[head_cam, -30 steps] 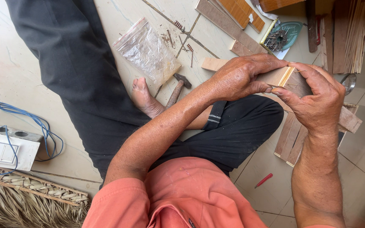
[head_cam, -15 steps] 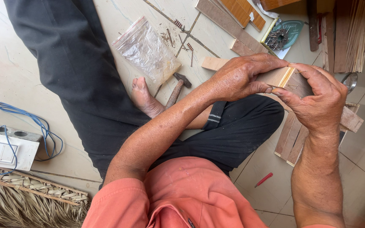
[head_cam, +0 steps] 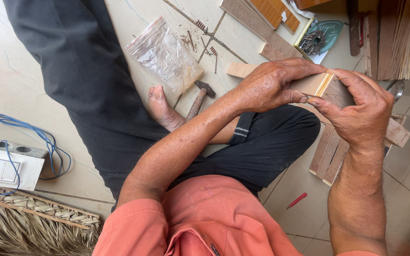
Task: The person sits on the floor and assembles a wooden frame by joining small wooden pieces with nails. They use a hammer to drive nails into the joints, repeatedly aligning and securing the pieces together.
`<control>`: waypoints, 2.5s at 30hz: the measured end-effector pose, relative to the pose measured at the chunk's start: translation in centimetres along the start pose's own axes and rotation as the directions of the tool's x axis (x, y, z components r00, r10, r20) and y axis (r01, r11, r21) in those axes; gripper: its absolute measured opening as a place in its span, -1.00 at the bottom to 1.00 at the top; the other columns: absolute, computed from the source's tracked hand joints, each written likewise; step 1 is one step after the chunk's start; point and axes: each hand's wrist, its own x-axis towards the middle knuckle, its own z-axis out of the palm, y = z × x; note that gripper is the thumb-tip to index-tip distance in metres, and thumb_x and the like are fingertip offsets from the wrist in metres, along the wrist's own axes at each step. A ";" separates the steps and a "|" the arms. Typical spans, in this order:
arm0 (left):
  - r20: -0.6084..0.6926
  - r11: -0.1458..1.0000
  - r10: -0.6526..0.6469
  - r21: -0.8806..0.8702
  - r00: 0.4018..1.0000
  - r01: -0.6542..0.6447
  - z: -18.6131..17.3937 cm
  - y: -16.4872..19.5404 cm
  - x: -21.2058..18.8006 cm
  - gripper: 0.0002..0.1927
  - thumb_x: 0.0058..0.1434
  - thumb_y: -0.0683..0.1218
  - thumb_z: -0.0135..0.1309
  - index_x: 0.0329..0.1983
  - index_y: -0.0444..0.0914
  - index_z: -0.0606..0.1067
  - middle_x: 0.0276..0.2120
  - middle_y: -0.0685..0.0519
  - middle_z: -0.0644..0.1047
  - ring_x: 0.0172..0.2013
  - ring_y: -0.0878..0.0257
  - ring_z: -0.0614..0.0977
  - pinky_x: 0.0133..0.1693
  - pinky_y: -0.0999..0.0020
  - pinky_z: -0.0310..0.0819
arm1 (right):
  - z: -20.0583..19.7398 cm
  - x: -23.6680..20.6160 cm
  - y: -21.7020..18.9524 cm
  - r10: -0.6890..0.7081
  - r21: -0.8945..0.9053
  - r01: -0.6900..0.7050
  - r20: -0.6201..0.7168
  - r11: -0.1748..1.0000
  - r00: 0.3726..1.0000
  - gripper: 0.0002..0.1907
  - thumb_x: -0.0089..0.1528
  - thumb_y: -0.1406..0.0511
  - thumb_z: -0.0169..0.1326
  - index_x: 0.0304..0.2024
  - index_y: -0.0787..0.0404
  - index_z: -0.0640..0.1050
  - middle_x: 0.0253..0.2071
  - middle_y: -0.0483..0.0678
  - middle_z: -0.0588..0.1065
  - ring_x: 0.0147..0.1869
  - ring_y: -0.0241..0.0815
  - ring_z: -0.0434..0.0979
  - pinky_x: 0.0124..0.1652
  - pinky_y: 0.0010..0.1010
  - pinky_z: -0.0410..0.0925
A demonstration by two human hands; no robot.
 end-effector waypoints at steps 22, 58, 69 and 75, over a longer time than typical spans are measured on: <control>0.019 1.000 0.002 0.006 1.000 -0.002 -0.6 -0.4 -0.2 -0.31 0.20 0.12 0.34 0.36 -0.12 0.41 0.20 -0.01 0.56 0.17 0.01 0.63 0.11 0.20 0.60 | 1.4 -1.0 1.2 -0.050 -0.099 0.046 -0.041 0.994 0.998 -0.41 0.14 0.08 0.48 0.07 0.27 0.61 -0.05 0.01 0.59 0.03 -0.09 0.65 -0.02 -0.33 0.52; 0.025 1.000 -0.019 -0.013 1.000 0.019 -1.2 -0.4 -0.9 -0.31 0.21 0.07 0.35 0.38 -0.09 0.39 0.17 0.02 0.57 0.12 0.07 0.66 0.06 0.24 0.64 | 1.7 -0.6 0.8 -0.053 -0.079 0.052 -0.012 0.996 0.999 -0.47 0.17 0.21 0.51 0.09 0.25 0.59 0.00 0.02 0.58 0.05 -0.07 0.65 0.02 -0.32 0.52; 0.018 0.995 -0.094 -0.026 0.995 0.095 -1.2 -0.5 -0.9 -0.28 0.16 0.18 0.32 0.37 -0.03 0.40 0.12 0.05 0.61 -0.02 0.19 0.72 -0.06 0.31 0.70 | 2.0 -0.4 0.7 -0.044 -0.068 0.041 -0.040 0.997 0.998 -0.53 0.17 0.26 0.42 0.08 0.24 0.58 0.01 0.03 0.57 0.08 -0.03 0.63 0.04 -0.28 0.50; -0.022 0.991 -0.134 -0.020 0.991 0.134 -1.1 0.4 -1.3 -0.31 0.17 0.06 0.34 0.38 0.02 0.39 0.21 0.09 0.53 -0.05 0.20 0.67 -0.09 0.33 0.66 | 2.1 -0.6 0.8 -0.042 -0.067 0.039 -0.050 0.997 0.998 -0.52 0.19 0.23 0.49 0.05 0.23 0.57 -0.03 0.02 0.57 0.05 -0.04 0.63 0.00 -0.29 0.49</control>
